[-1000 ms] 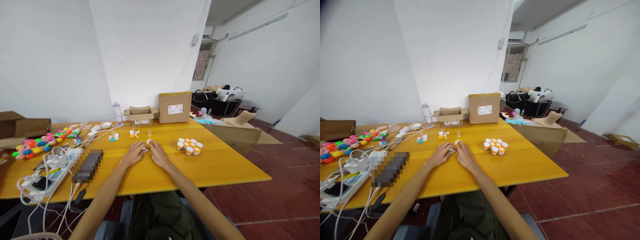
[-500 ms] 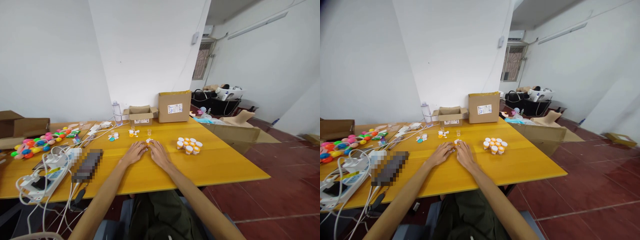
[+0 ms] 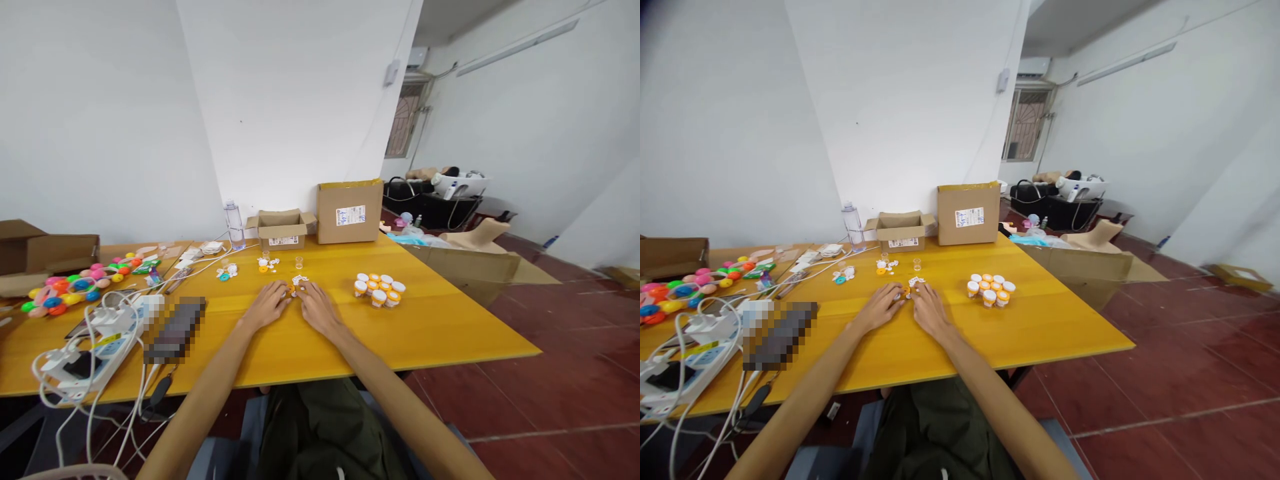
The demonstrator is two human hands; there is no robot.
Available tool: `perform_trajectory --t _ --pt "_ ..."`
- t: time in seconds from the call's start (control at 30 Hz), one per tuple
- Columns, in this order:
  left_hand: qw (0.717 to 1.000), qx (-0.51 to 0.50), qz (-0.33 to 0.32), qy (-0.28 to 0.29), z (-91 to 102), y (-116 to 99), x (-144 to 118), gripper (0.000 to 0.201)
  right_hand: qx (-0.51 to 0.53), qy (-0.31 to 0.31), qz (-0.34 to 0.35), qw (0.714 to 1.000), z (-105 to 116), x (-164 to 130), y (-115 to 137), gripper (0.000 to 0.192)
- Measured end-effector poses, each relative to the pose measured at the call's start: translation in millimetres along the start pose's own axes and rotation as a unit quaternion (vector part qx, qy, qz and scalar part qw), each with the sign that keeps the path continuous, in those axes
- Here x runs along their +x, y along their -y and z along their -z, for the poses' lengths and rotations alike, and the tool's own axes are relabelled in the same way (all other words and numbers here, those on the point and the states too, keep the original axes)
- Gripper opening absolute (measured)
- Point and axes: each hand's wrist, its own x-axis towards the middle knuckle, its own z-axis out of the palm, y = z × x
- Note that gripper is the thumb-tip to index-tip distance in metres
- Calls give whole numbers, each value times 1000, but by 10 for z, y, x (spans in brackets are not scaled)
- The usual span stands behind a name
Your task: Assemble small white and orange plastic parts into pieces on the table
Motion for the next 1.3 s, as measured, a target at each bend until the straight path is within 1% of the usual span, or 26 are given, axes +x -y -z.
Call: perform_trajectory --t 0.13,0.37,0.47,0.6,0.83,0.9,1.07,1.3 --pt "1000 -6 -17 -5 7 2 -11 23 -2 0 -2 1000 -4 2 4 44" --pt "1000 9 12 12 51 -54 -17 23 6 -28 -18 999 10 17 -8 46" --pt "1000 6 19 2 52 -67 -13 23 -4 -29 -29 999 18 34 -17 43" --pt "999 16 39 -18 42 -61 -13 25 -28 -11 -30 999 15 75 -17 41" --pt "992 61 101 -34 36 -36 -2 19 -94 37 26 995 60 154 -55 38" --pt "992 61 109 -35 37 -33 3 15 -116 46 47 991 80 178 -61 35" --pt "994 43 98 -36 43 -33 10 10 -138 61 94 984 80 238 -68 30" --pt "995 38 87 -26 30 -14 5 16 -134 65 129 980 9 281 -123 28"
